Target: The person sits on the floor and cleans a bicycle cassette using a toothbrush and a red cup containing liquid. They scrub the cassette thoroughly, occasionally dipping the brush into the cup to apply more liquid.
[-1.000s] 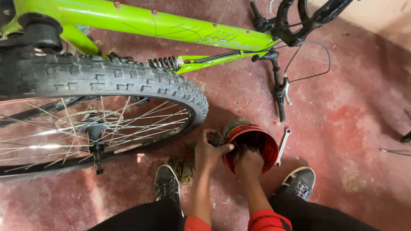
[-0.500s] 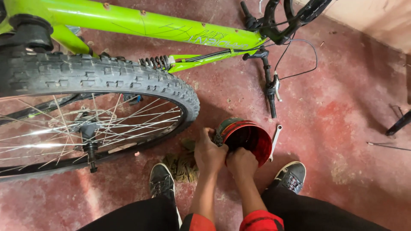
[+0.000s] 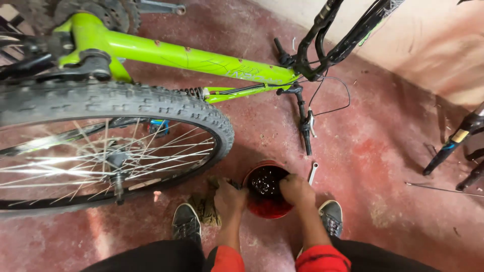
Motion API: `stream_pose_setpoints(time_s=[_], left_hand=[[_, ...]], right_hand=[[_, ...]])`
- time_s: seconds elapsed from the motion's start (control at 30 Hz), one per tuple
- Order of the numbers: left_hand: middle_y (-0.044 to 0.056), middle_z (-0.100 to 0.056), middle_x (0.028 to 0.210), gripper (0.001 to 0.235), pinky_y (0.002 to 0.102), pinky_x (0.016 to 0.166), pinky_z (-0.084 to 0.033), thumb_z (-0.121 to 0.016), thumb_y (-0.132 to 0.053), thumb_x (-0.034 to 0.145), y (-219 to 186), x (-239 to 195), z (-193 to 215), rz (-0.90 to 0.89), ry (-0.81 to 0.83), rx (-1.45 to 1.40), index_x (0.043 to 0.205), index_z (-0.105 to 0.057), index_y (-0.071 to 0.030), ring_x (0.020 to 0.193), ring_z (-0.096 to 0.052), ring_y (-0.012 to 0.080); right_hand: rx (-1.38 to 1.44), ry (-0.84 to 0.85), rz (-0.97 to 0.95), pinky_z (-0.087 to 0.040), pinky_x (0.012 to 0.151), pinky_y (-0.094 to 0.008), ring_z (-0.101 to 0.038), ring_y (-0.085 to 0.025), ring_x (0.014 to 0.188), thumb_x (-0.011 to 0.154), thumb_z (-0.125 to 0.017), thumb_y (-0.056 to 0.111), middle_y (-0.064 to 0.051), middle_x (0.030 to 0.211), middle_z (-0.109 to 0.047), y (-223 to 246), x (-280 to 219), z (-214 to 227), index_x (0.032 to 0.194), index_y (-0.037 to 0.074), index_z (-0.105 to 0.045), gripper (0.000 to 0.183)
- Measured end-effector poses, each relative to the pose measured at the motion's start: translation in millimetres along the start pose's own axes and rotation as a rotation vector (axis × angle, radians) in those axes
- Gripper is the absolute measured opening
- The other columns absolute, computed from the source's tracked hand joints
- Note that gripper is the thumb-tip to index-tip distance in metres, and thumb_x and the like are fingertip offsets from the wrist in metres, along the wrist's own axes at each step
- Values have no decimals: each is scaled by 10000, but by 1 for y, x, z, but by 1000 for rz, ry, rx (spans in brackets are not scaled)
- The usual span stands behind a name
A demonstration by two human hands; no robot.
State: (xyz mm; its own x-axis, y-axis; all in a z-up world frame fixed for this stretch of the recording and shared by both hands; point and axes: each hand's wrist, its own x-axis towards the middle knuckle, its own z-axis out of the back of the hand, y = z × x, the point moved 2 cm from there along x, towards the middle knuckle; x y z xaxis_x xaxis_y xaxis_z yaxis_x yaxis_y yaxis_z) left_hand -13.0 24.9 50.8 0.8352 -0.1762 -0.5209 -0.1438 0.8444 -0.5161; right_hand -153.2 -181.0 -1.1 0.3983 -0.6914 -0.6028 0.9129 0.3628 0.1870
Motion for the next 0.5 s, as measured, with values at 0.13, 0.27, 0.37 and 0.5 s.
stream_pose_setpoints(time_s=[0.13,0.27,0.37,0.5], left_hand=[[176,-730,990,562,474,895,-548,-664,-366,648,20,-16,-10,41,55,94,1131,-480,-144,976,-712,364],[183,-724,972,594,484,811,-558,-676,-457,680,29,-12,-24,90,64,159,1109,-554,-65,925,-706,388],[187,-734,1008,658,504,836,-567,-682,-440,619,34,-16,-24,124,81,158,1146,-550,-69,974,-718,385],[190,-730,994,636,517,829,-571,-702,-412,624,17,7,-36,90,55,117,1128,-565,-48,963,-717,397]], right_hand=[[-489,99,424,-590,896,-495,-692,-380,1041,703,-695,135,-155,1020,-729,5,-23,13,971,68,-749,281],[-608,13,845,-573,788,-489,-680,-386,912,798,-489,120,-158,963,-716,-32,-11,0,950,30,-732,300],[-339,101,487,-532,947,-488,-650,-348,1090,776,-454,320,-135,1079,-706,-45,-18,1,1071,155,-712,425],[-62,132,208,-494,1041,-473,-631,-355,1183,836,-475,371,-87,1175,-731,-22,-44,55,1129,236,-753,425]])
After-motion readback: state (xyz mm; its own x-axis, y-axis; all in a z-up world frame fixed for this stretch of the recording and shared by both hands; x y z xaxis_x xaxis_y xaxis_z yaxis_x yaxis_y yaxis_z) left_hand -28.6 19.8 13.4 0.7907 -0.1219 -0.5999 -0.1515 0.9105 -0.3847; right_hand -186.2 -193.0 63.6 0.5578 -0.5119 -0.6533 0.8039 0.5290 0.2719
